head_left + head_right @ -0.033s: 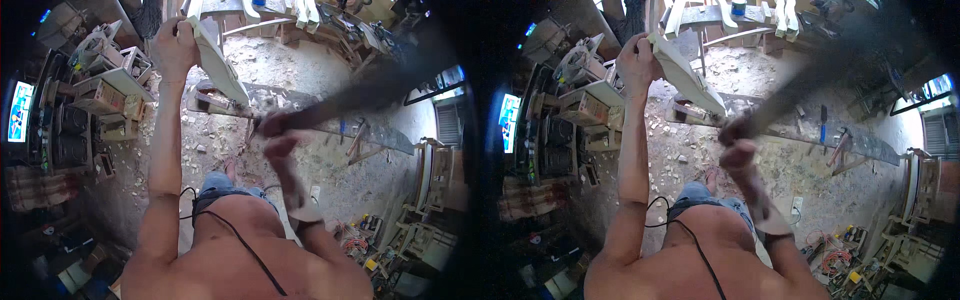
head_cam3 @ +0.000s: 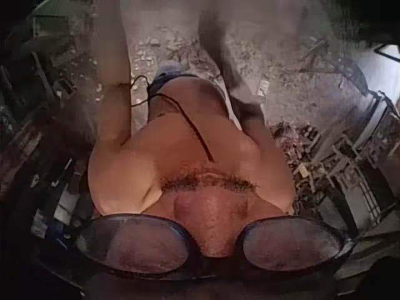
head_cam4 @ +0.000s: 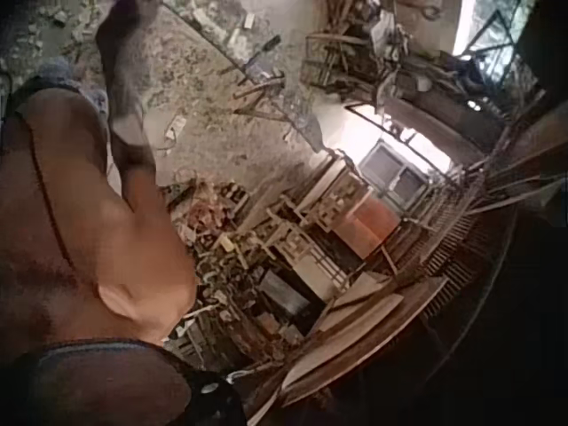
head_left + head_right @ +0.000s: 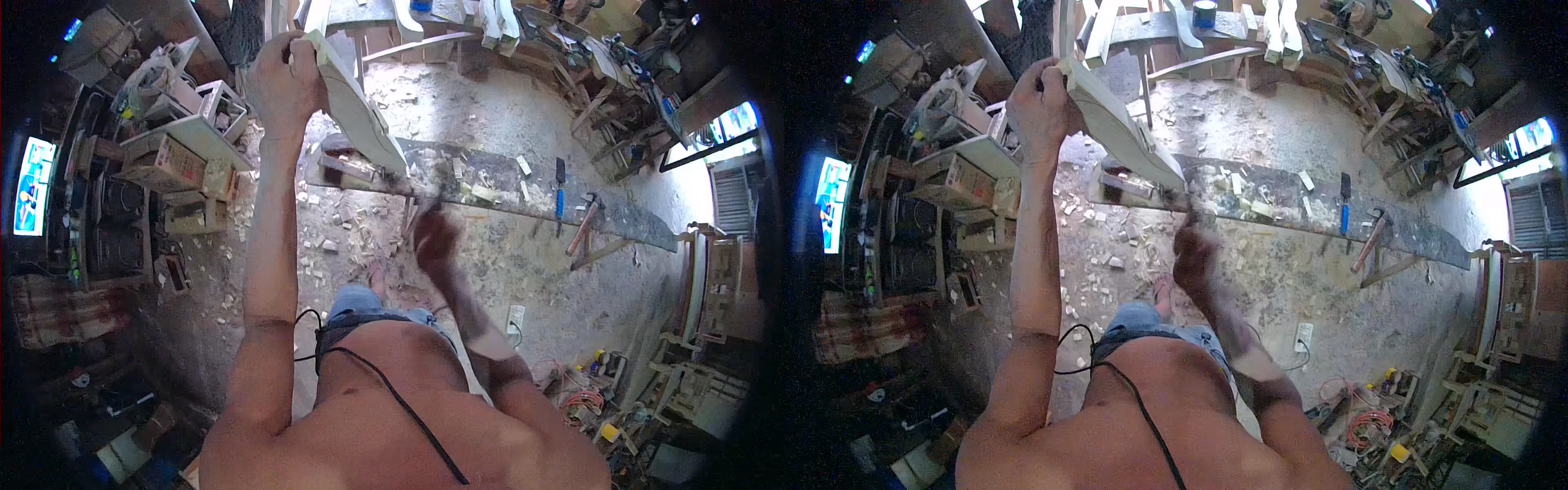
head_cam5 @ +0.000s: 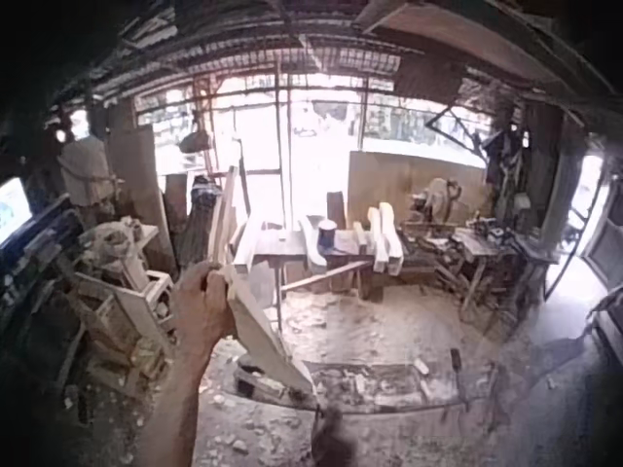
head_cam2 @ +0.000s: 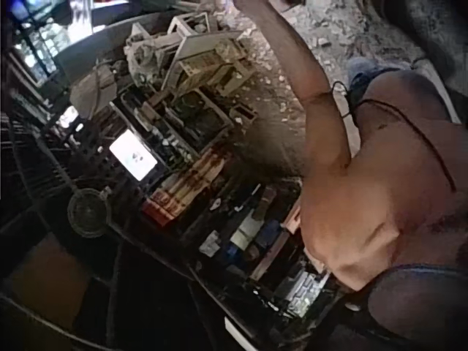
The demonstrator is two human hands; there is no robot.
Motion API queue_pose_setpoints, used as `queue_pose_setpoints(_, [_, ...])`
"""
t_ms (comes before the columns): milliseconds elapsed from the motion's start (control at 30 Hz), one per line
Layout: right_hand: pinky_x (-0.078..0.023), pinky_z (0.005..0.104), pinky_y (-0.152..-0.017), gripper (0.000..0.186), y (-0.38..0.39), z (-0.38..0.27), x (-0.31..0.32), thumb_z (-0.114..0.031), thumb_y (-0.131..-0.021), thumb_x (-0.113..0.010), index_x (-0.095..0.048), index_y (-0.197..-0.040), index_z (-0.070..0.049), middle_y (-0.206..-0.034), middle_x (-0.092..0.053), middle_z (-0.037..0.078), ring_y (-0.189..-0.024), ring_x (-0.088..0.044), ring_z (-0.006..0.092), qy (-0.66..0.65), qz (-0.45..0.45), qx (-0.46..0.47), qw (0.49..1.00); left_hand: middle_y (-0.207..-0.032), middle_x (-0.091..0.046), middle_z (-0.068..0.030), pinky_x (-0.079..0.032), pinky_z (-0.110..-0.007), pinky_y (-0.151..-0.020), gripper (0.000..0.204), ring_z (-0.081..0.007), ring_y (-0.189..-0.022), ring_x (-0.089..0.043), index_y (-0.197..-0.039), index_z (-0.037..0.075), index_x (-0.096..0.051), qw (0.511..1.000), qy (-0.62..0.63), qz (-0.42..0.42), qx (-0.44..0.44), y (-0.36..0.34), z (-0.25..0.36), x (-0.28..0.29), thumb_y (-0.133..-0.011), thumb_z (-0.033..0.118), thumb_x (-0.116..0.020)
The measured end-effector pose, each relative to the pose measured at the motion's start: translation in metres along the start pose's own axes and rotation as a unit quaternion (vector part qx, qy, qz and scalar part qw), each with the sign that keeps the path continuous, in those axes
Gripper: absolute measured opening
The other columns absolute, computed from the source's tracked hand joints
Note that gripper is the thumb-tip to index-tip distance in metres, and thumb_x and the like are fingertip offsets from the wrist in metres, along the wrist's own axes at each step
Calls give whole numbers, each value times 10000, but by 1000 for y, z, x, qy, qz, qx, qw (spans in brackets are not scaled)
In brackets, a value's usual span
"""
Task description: Shaping and carving a curved piece of wood using a saw, machete, and hammer in a workshop.
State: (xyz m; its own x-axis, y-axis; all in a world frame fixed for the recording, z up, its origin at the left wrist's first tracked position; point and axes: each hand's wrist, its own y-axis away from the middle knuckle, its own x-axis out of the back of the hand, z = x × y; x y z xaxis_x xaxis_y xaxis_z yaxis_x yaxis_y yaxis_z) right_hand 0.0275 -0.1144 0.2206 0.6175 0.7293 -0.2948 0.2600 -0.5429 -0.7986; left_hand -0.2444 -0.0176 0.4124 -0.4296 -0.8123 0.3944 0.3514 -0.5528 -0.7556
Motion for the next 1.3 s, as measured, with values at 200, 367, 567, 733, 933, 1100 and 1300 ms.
queue_pose_setpoints(200, [-451, 461, -643, 935, 73, -4, -48, -786, -1010, -251, -577, -692, 32, -599, -536, 142, -636, -576, 288, 254, 158, -676, 673, -1001, -768, -187, -554, -397, -847, 366, -336, -927, -742, -1065, 15, -769, 1000, 12, -14, 21, 12, -10, 22, -923, 270, -548])
queue_pose_setpoints(367, [-389, 375, -517, 859, 8, -35, -54, -806, -994, -282, -510, -581, -88, -560, -482, 23, -525, -486, 169, 262, 234, -693, 630, -957, -762, -194, -557, -374, -820, 357, -325, -884, -743, -1027, 25, -777, 998, 16, -10, 61, 5, -17, 18, -919, 282, -554])
queue_pose_setpoints(567, [-252, 322, -426, 703, -139, -109, -71, -682, -1065, -290, -487, -674, -132, -529, -347, -21, -445, -313, 106, 286, 265, -223, 894, -1013, -756, -196, -552, -423, -848, 383, -370, -919, -738, -1050, 47, -775, 998, 5, -28, 49, 2, -9, 16, -925, 319, -535])
queue_pose_setpoints(733, [-371, 308, -477, 781, -139, -81, -69, -902, -887, -376, -530, -837, -138, -656, -486, 20, -583, -454, 95, 121, 248, 23, 961, -997, -758, -195, -558, -417, -847, 373, -377, -936, -738, -1039, 44, -777, 999, 11, -18, 32, 0, -12, 11, -923, 307, -539])
queue_pose_setpoints(933, [-434, 441, -590, 840, 84, 17, -50, -701, -1042, -331, -608, -761, 40, -611, -538, 168, -611, -543, 294, 396, 136, -610, 673, -991, -760, -203, -567, -391, -836, 345, -356, -921, -749, -1038, 38, -784, 999, 15, -4, 35, 5, -10, 5, -917, 276, -566])
queue_pose_setpoints(1100, [-415, 410, -568, 925, 64, 6, -28, -844, -959, -308, -581, -690, -1, -572, -489, 100, -545, -502, 237, 78, 186, -745, 636, -970, -763, -199, -572, -388, -822, 335, -336, -891, -757, -1016, 35, -792, 999, 20, 1, 36, -2, -16, 8, -912, 277, -585])
queue_pose_setpoints(1300, [-352, 315, -488, 790, -21, -63, -74, -809, -981, -335, -583, -724, -104, -576, -499, -19, -517, -461, 112, 287, 207, -630, 691, -959, -764, -186, -570, -396, -807, 365, -338, -875, -757, -1020, 58, -798, 998, 34, 1, 58, 2, -13, 11, -913, 322, -569])
